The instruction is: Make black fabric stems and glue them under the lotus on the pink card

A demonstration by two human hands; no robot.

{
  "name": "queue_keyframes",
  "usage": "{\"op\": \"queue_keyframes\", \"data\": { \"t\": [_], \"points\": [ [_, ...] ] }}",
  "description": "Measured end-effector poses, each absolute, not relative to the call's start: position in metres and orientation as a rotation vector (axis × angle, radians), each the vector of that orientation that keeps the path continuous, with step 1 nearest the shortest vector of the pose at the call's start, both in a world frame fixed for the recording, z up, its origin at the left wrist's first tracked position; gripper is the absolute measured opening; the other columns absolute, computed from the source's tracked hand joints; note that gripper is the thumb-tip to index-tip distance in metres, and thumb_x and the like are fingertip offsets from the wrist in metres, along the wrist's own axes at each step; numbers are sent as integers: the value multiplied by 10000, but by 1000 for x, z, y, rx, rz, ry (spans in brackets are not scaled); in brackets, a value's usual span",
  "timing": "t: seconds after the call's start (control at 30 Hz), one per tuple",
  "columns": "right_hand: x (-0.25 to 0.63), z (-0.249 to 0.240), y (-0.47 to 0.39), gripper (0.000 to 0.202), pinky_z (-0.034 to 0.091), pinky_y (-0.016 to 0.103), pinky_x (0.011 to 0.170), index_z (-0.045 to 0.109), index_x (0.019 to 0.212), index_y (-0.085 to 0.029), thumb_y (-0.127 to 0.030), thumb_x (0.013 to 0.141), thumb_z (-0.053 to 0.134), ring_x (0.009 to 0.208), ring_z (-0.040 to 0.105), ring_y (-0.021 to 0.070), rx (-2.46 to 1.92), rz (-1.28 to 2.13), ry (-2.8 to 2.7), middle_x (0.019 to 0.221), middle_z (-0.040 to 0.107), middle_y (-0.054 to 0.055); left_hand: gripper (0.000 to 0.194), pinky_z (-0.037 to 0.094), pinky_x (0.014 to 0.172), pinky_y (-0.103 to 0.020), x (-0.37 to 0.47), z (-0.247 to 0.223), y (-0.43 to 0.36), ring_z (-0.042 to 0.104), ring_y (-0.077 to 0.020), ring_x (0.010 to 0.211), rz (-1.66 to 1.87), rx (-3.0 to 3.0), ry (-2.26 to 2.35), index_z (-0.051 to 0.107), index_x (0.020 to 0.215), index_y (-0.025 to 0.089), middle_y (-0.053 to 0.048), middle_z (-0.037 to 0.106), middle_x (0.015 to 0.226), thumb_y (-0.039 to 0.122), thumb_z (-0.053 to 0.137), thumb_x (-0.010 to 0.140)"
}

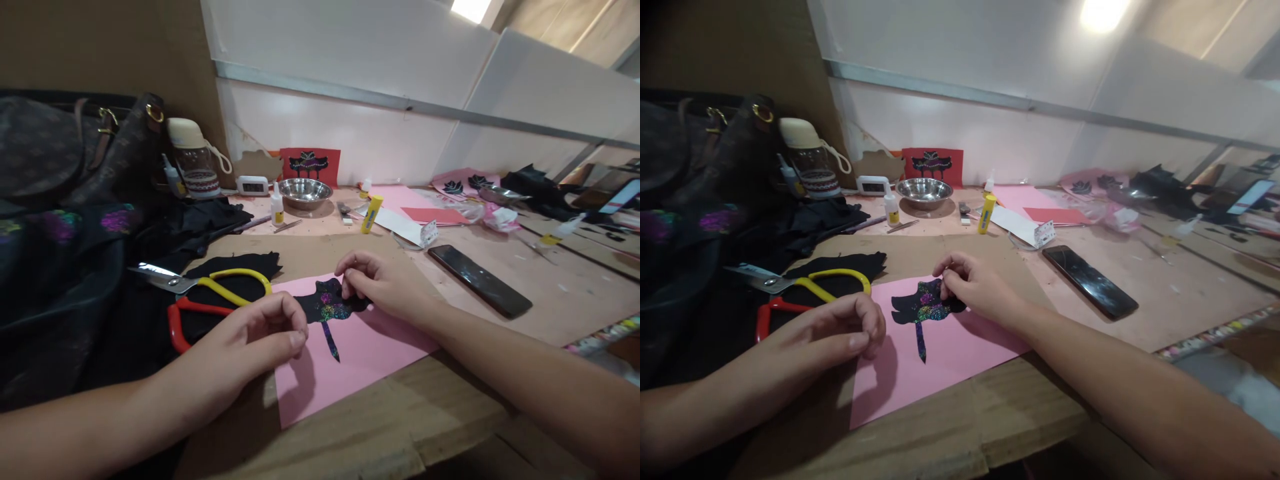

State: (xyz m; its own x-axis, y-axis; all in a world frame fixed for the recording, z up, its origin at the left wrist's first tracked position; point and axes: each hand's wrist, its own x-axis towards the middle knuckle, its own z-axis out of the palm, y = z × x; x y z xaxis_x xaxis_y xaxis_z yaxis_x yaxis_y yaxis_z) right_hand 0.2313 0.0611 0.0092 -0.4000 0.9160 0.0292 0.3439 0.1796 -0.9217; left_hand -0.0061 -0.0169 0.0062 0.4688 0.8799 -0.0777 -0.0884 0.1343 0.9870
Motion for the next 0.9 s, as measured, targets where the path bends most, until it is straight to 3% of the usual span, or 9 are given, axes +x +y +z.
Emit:
{"op": "queue_keyframes", "data": {
  "t": [0.33,0.43,0.7,0.9],
  "points": [
    [233,3,65,94,410,241,544,598,903,-212,-218,837,532,588,551,127,-1164,1214,-1852,641,619,-43,51,353,660,-265,-10,3,-16,438,-142,725,864,1224,747,588,793,217,39,523,755,180,615,814],
    [232,3,65,93,414,241,549,596,912,-213,-232,847,533,594,549,128,-1167,1217,-1852,649,623,-42,93,352,670,-267,-10,3,-17,442,-143,735,868,1204,739,592,815,225,42,528,766,144,603,770],
    [233,4,63,100,403,238,549,607,920,-204,-206,841,545,599,541,127,-1197,1220,-1848,652,628,-37,73,334,660,-273,-12,-1,-18,416,-147,723,851,1185,740,581,800,216,37,508,760,247,621,852],
    [232,1,64,89,406,243,538,596,918,-206,-220,846,545,588,546,130,-1199,1209,-1834,649,617,-37,52,347,631,-251,-10,1,-19,424,-143,700,855,1219,804,572,722,211,38,501,710,167,591,701]
  ]
}}
